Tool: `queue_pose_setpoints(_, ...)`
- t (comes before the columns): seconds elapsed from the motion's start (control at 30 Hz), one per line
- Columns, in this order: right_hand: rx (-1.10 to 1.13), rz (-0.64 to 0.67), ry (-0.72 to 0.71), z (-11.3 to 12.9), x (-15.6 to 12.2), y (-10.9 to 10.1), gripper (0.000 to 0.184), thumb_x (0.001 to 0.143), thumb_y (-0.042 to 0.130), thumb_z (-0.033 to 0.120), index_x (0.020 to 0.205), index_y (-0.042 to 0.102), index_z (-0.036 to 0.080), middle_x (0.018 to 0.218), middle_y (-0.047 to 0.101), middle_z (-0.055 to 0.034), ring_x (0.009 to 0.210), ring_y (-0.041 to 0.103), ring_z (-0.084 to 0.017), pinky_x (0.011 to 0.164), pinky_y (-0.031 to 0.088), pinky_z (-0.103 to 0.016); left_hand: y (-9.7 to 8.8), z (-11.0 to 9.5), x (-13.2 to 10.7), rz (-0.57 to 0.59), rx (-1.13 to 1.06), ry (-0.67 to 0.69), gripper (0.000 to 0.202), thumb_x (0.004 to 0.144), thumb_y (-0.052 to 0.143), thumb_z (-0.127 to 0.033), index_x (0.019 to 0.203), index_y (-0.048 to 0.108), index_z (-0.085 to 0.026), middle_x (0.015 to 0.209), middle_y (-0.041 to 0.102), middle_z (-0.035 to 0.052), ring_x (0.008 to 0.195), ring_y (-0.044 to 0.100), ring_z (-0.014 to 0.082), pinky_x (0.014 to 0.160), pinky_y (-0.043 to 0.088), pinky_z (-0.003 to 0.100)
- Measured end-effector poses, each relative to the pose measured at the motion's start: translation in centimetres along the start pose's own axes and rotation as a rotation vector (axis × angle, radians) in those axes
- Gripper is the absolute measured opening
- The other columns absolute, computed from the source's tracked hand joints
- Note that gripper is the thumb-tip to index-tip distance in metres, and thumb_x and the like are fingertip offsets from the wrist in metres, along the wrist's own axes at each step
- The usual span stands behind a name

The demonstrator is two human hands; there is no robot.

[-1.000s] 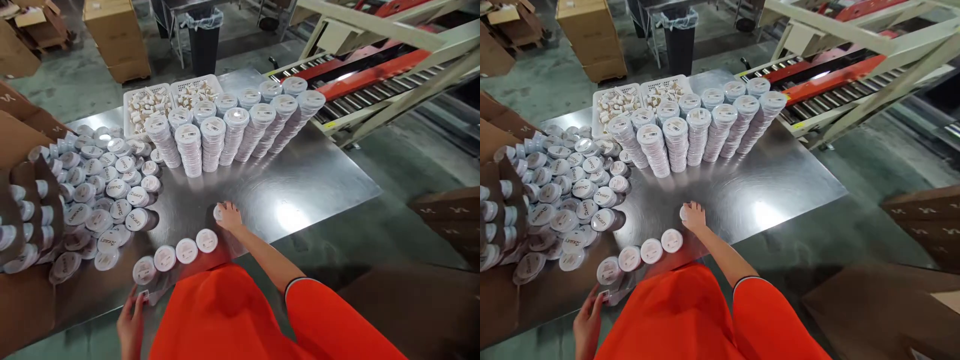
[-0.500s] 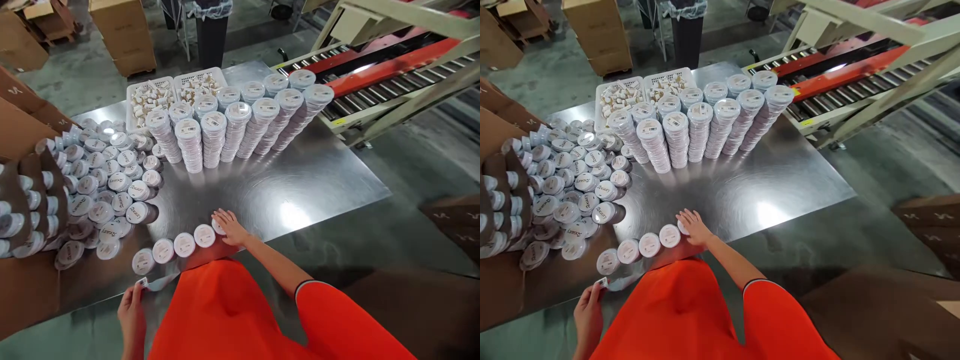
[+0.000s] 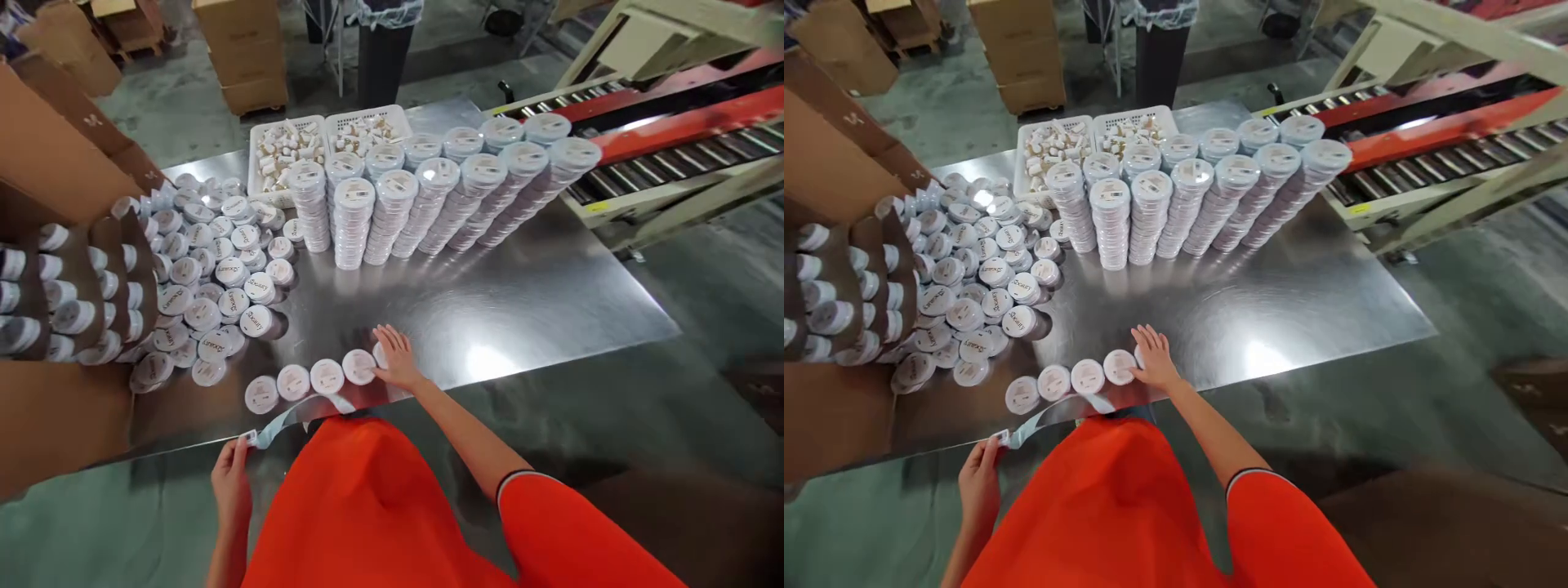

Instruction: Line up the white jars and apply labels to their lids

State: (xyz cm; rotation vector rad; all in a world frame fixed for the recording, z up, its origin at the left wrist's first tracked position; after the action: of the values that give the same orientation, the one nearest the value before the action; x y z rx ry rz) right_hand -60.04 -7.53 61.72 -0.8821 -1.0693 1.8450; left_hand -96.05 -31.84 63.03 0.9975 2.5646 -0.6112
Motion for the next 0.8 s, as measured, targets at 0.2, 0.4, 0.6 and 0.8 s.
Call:
queue_pose_setpoints(0.2, 0.646, 0.059, -0.240, 14.7, -0.4, -0.6, 0.039, 0.089, 0.056, 0.035, 0.126, 0.060, 0.024, 0.127, 0.063, -0.0105, 0.119, 0.057, -0.027, 0.103, 0.044, -0.045, 2.6, -5.1, -2.5, 0.008, 0.005, 0.147, 0.041, 0.079, 0.061, -0.057, 0.066, 0.061, -0.019, 0.065, 0.062, -0.0003, 0.066, 0.054, 0.0151, 0.066, 0.045, 0.027)
queue_pose_setpoints(0.4, 0.910, 0.072, -0.236, 23.7, -2.7, -1.6, 0.021, 0.078, 0.071, 0.034, 0.094, 0.066, 0.023, 0.094, 0.068, -0.0020, 0.092, 0.061, -0.020, 0.088, 0.046, -0.035, 5.3, -9.1, -4.2, 0.109, -0.112, 0.250, 0.039, 0.080, 0.061, -0.057, 0.073, 0.064, -0.018, 0.070, 0.066, 0.0016, 0.069, 0.058, 0.0166, 0.068, 0.049, 0.027)
queue_pose_setpoints(0.6, 1.018, 0.010, -0.027, 22.5, -4.6, -1.7, 0.015, 0.077, 0.065, 0.031, 0.069, 0.057, 0.021, 0.072, 0.059, 0.0020, 0.072, 0.054, -0.015, 0.069, 0.044, -0.027, 6.6, -8.5, -4.6, 0.346, -0.102, 0.263, 0.037, 0.080, 0.062, -0.055, 0.081, 0.066, -0.017, 0.079, 0.070, 0.0041, 0.077, 0.064, 0.0187, 0.073, 0.053, 0.029)
queue_pose_setpoints(0.8, 1.088, -0.028, 0.127, 20.6, -7.5, -0.5, 0.019, 0.077, 0.065, 0.036, 0.069, 0.059, 0.020, 0.068, 0.060, 0.0017, 0.067, 0.055, -0.014, 0.065, 0.046, -0.028, 8.3, -7.4, -5.6, 0.593, -0.086, 0.233, 0.032, 0.082, 0.061, -0.049, 0.086, 0.065, -0.017, 0.084, 0.071, 0.0053, 0.079, 0.065, 0.0193, 0.075, 0.054, 0.031)
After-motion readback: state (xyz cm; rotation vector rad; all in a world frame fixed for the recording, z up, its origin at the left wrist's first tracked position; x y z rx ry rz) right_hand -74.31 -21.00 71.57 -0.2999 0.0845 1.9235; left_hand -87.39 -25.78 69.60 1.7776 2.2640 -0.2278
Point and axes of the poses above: each hand's wrist, its own x-axis towards the middle knuckle, its own y-axis out of the palm, z = x × y, the point moved 7 cm from there along x, towards the middle knuckle
